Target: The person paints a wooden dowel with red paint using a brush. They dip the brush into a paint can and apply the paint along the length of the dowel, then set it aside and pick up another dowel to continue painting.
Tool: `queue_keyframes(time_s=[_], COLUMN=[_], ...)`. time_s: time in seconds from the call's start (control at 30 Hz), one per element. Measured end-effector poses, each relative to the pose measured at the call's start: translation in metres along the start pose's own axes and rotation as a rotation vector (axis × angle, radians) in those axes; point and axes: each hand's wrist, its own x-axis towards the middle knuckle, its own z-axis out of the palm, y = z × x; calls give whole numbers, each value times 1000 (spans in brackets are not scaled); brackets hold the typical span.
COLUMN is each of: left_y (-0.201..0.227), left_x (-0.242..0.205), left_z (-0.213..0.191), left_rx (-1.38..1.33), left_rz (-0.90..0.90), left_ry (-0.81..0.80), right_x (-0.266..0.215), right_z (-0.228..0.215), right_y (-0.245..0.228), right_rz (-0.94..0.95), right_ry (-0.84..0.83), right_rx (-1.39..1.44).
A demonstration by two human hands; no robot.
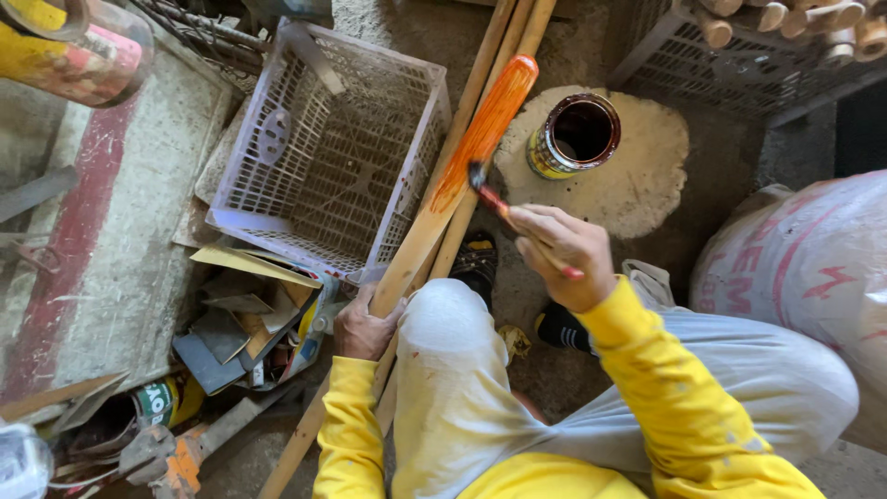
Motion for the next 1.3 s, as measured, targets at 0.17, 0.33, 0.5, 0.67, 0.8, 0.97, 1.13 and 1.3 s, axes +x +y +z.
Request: queue_keyframes(time_s=[0.17, 0.33, 0.5, 0.67, 0.8, 0.97, 1.13, 1.3], left_y=[-5, -7, -4, -5, 0, 3, -4, -5], left_x=[1, -2, -1, 0, -5, -6, -13, -9], left_z=[1, 2, 5, 5, 4, 11, 19, 21], left_rx=[41, 20, 11, 13, 35, 84, 131, 120], left_rz=[101, 128, 128, 137, 147, 84, 91, 65], left_ry=[43, 48, 60, 73, 100, 173, 208, 225], right_x=[17, 36, 29, 26, 39, 41, 40, 49], right_z=[-30, -49, -27, -22, -32, -27, -31, -29], right_y=[32, 55, 17, -12, -2, 0, -3, -16], right_rz=[413, 140, -126, -31, 76, -122, -67, -192], right_ry=[-2, 220, 186, 75, 192, 91, 173, 63], right_rx=[805, 354, -249, -27, -151, -236, -267, -210])
